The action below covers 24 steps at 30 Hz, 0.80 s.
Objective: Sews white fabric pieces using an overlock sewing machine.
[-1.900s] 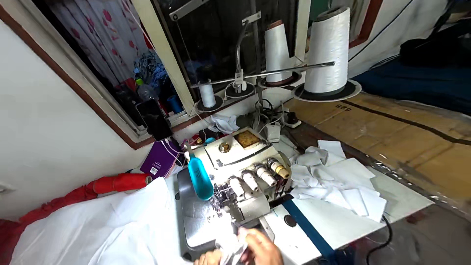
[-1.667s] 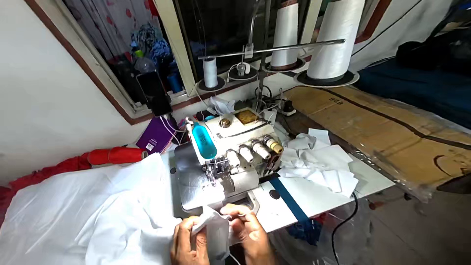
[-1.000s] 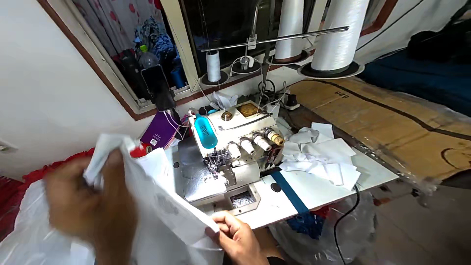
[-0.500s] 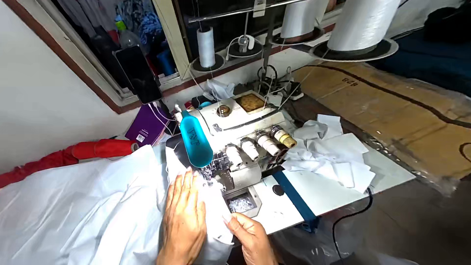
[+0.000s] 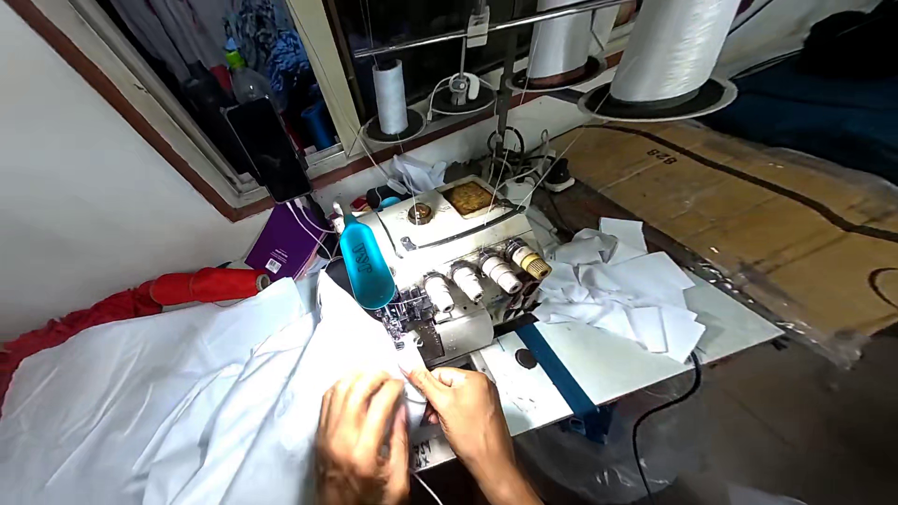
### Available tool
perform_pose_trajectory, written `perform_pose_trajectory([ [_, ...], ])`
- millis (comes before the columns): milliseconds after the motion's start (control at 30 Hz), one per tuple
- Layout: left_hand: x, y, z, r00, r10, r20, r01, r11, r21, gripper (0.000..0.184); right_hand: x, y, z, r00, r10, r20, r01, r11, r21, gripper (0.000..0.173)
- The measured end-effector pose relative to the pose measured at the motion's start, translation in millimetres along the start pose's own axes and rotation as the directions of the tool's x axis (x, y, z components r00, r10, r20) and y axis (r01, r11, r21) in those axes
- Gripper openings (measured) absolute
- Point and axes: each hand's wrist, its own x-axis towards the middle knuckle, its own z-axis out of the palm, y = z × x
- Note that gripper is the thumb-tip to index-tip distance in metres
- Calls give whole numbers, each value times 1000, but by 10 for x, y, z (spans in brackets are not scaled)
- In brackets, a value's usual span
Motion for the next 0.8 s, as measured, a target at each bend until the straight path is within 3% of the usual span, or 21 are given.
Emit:
perform_pose_trajectory([
  [67,-88,-41,49,996,82,26,-84,993,81,19,20,-12,3,1000,17,17,-17,1000,17,43],
  [167,-79,-139,37,989,148,29,-150,984,100,17,-14,55,27,999,-19,48,6,969,248,28],
  [267,-128,-135,-153,980,141,138,-127,986,-106,15,-144,203,58,994,-84,67,48,906,420,12],
  [333,-151,-113,-323,966,125,227,-48,947,-316,12,-247,254,52,990,-100,97,41,874,483,15],
  [400,-101,-58,-472,956,105,272,20,908,-419,13,-324,263,43,986,-117,121,41,864,502,18],
  [567,115,115,-629,985,4,175,82,873,-482,16,-389,251,68,944,-316,90,215,800,561,14],
  [700,-101,-36,-223,984,-149,94,175,884,-434,15,-460,209,58,937,-286,203,93,760,643,19],
  [800,-133,-25,-204,977,-199,76,212,876,-434,13,-528,215,44,931,-297,213,92,754,651,28],
])
